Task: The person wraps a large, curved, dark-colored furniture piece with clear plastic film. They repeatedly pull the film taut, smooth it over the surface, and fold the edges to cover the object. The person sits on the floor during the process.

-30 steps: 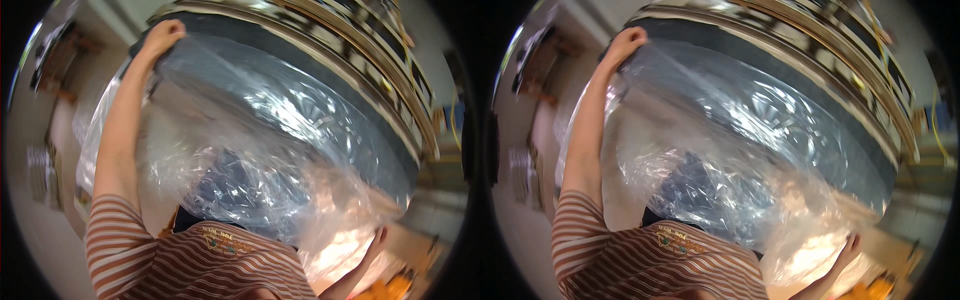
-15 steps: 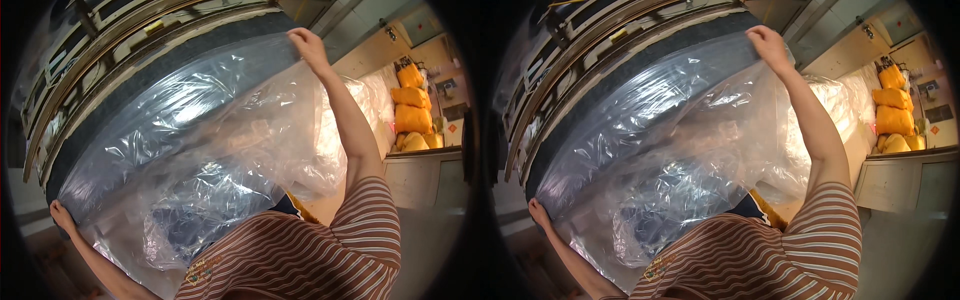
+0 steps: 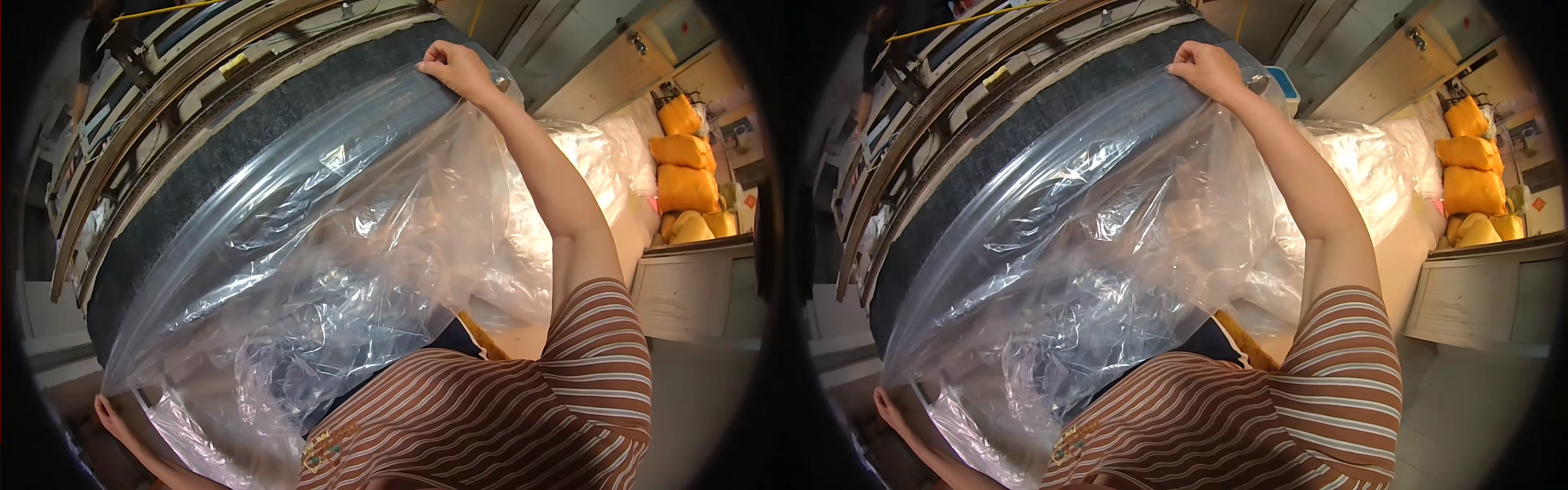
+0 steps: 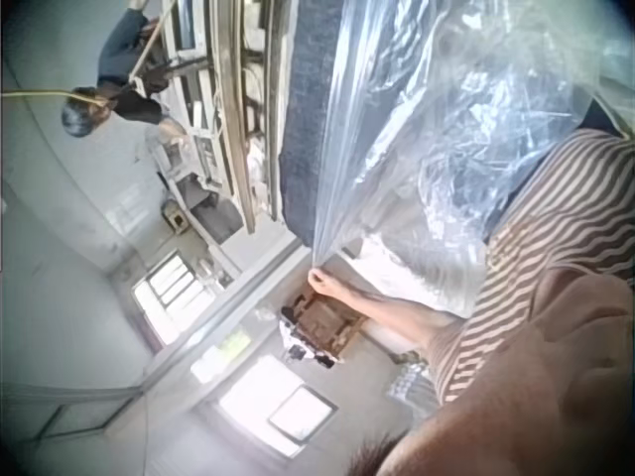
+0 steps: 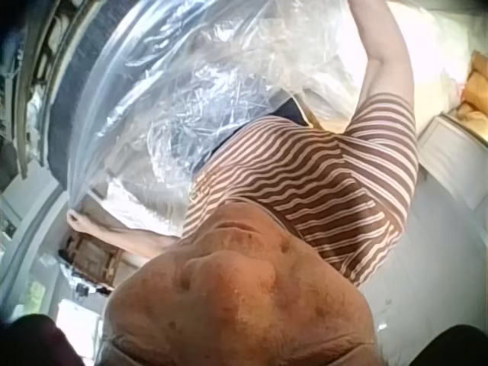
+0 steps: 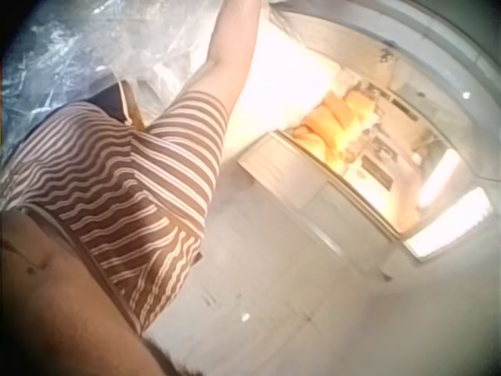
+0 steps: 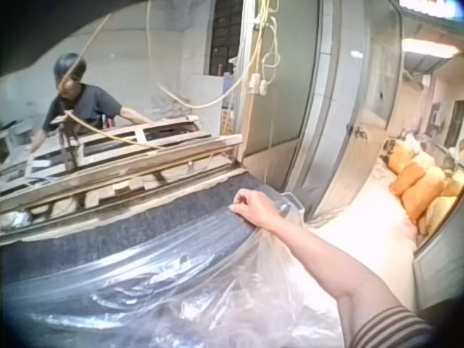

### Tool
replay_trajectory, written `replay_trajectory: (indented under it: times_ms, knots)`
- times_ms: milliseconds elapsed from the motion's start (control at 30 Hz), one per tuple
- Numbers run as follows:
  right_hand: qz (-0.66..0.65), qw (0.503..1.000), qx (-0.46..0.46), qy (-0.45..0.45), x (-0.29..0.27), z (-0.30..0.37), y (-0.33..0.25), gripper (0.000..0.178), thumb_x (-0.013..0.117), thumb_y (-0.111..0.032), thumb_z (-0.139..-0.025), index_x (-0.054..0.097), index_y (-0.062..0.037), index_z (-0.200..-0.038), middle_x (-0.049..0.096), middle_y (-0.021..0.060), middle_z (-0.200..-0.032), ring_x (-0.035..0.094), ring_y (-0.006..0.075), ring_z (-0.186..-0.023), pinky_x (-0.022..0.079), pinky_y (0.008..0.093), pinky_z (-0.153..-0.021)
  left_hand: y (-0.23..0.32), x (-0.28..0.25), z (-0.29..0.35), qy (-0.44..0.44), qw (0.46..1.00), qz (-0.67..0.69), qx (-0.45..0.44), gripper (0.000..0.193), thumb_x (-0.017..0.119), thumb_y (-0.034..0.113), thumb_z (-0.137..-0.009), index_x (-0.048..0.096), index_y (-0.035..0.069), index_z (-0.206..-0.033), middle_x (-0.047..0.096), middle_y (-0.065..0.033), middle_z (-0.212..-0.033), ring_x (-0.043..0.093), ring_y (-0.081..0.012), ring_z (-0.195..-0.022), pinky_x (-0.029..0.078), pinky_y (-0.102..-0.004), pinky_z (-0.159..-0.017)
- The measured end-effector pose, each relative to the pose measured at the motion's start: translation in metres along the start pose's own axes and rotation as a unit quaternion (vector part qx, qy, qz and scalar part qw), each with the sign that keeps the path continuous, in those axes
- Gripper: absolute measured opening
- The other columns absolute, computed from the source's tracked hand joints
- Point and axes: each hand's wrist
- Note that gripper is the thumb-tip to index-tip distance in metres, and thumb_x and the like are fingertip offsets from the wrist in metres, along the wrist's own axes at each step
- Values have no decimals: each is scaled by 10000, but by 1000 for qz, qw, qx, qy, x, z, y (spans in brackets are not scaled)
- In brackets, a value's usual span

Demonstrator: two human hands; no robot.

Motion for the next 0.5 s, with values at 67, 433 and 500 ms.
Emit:
replay_trajectory:
  times_ms: [67, 433, 500]
  knots:
    - [15, 999, -30, 34, 7, 2, -1, 224, 660, -316, -764, 667, -120, -872, 649, 63, -786, 617, 263, -789, 468, 377, -708, 11, -1, 25, -13, 999, 47, -21, 426, 542, 321, -950, 558, -43, -1172, 593, -101, -1124, 528, -177, -1022, 389, -287, -931]
    - [-352, 920, -129, 112, -32, -66, -40, 145, 537, -183, -909, 589, -51, -940, 575, 25, -816, 519, 110, -747, 413, 236, -697, 1, 54, -18, 69, 887, 431, -150, 378, 535, 290, -950, 543, 7, -1200, 597, -79, -1087, 576, -211, -992, 478, -323, -888]
    - [-490, 857, -111, 117, -29, -78, -81, 80, 507, -151, -922, 549, -84, -939, 504, -30, -744, 464, 60, -649, 373, 198, -583, -15, 12, -69, 94, 847, 485, -198, 414, 541, 311, -935, 540, -4, -1205, 595, -111, -1112, 582, -249, -1003, 479, -351, -909]
Point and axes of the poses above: each hand's wrist, its own z-axis away from the middle knuckle, its own x-axis out of the palm, y = z × x
